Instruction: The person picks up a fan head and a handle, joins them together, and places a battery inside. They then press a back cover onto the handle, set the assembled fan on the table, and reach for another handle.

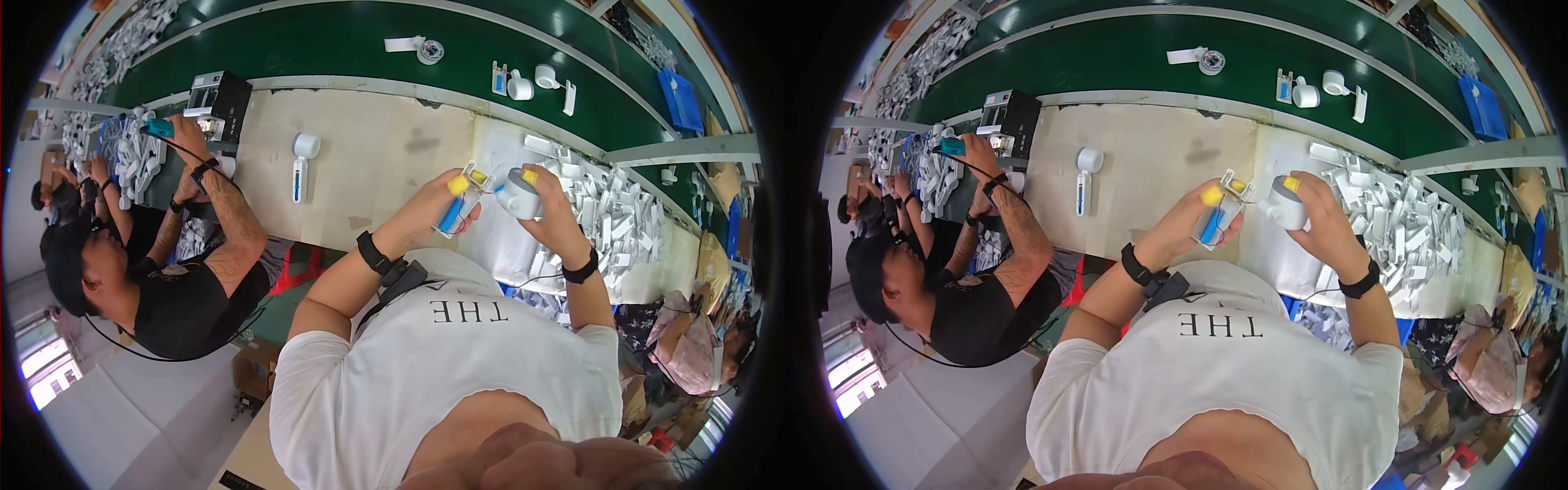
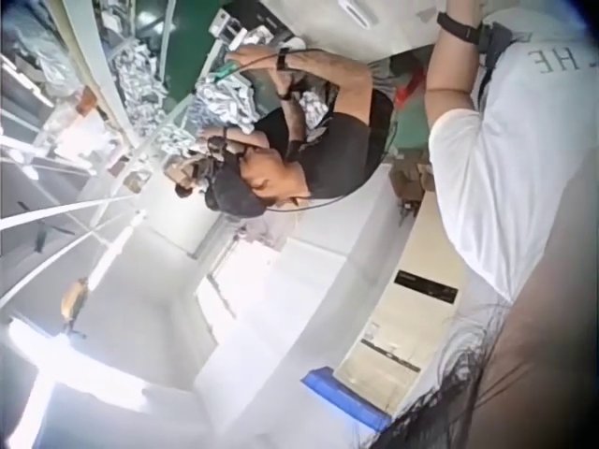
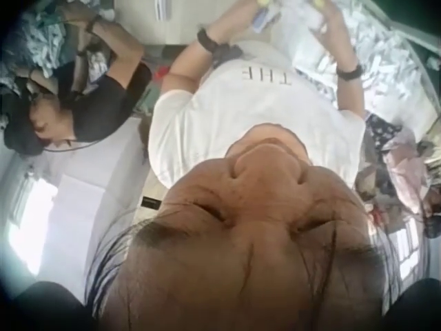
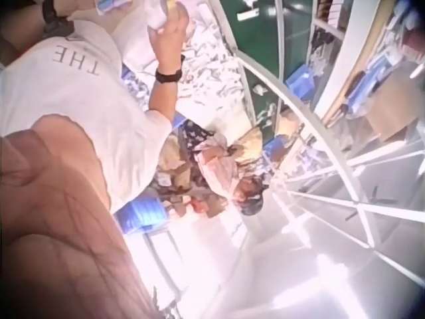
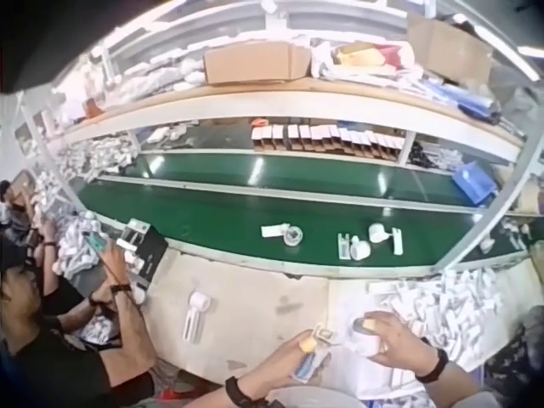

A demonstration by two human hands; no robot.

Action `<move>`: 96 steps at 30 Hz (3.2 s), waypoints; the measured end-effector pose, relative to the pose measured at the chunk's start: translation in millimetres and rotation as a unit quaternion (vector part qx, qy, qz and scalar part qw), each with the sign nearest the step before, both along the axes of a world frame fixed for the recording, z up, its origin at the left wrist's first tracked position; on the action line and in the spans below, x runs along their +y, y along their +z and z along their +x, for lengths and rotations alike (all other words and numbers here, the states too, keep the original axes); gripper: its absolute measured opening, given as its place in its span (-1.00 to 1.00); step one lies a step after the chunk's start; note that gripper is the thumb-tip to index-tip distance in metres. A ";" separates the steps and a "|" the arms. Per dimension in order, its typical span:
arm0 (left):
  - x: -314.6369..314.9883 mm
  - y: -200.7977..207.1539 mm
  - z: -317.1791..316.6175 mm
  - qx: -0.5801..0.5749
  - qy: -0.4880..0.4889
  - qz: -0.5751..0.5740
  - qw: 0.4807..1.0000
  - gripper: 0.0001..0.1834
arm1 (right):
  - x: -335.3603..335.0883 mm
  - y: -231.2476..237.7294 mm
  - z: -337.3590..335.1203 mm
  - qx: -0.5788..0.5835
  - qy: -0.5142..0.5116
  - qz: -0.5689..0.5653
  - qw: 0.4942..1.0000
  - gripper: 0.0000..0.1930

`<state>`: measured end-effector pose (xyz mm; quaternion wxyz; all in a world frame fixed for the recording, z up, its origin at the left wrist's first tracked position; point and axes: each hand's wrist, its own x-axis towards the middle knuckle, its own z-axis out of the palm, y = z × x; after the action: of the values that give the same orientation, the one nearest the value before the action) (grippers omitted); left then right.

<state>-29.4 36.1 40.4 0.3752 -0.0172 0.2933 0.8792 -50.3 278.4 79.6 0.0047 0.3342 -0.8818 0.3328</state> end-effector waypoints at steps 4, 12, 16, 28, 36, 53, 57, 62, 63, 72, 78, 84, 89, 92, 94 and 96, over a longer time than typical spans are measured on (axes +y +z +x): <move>13.4 10.0 7.8 0.030 0.049 -0.161 0.985 -0.80 | 1.3 3.2 1.5 0.002 -0.042 0.006 0.999 -0.38; 26.9 30.7 13.8 0.155 0.111 -0.194 0.962 -0.78 | -0.9 -8.6 -5.7 0.126 -0.036 -0.126 0.983 -0.49; 28.1 35.3 17.3 0.144 0.072 -0.263 0.951 -0.78 | -2.1 -8.7 -2.1 0.145 -0.038 -0.073 0.986 -0.49; 25.8 23.4 24.1 0.360 0.151 -0.488 0.781 -0.79 | -6.0 -8.3 7.8 0.199 -0.013 -0.039 0.979 -0.44; 19.6 36.1 18.6 0.303 0.034 -0.432 0.849 -0.71 | 9.1 28.7 1.0 -0.177 0.024 -0.158 0.971 -0.35; 19.3 13.1 40.9 0.222 -0.126 -0.428 0.867 -0.80 | -9.9 -19.7 -6.8 -0.249 0.127 -0.092 0.956 -0.57; 15.4 5.6 39.3 0.166 -0.123 -0.390 0.897 -0.84 | -11.7 -36.0 -3.6 -0.286 0.107 -0.114 0.945 -0.58; 19.3 -3.8 35.2 0.059 -0.020 -0.270 0.961 -0.77 | 13.9 -96.6 -52.1 -0.504 0.049 -0.226 0.832 -0.65; 20.3 -2.2 30.6 0.056 -0.008 -0.278 0.959 -0.77 | 18.9 -111.4 -65.7 -0.360 -0.048 -0.149 0.920 -0.67; 3.0 0.0 11.5 0.088 0.113 -0.267 0.953 -0.64 | 77.5 -191.7 -141.2 0.067 -0.131 0.447 0.882 -0.49; 9.1 -11.2 14.0 0.057 0.270 -0.166 0.947 -0.74 | 30.5 -136.9 -103.3 -0.119 -0.178 -0.132 0.968 -0.45; -2.0 -22.4 18.1 0.034 0.341 -0.141 0.929 -0.68 | 18.2 -206.5 -3.0 -0.282 -0.136 -0.199 0.929 -0.64; -5.4 -19.0 23.7 0.020 0.339 -0.166 0.926 -0.68 | -8.0 -179.8 22.8 -0.011 -0.085 0.087 0.993 -0.57; 1.2 -23.7 27.6 0.032 0.317 -0.194 0.928 -0.64 | -16.9 -193.0 19.3 -0.032 -0.084 0.079 0.993 -0.54; 6.1 -25.6 30.0 0.026 0.347 -0.192 0.918 -0.66 | -23.7 -195.7 14.2 -0.062 -0.063 0.074 0.993 -0.51; 4.9 -23.6 28.0 0.015 0.380 -0.138 0.915 -0.72 | -28.7 -179.7 10.6 -0.099 -0.220 -0.103 0.965 -0.48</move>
<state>-1.4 41.0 16.8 0.0027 -0.1657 0.3888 0.9063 -39.7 249.7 -100.1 0.0250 0.0949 -0.8905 0.4443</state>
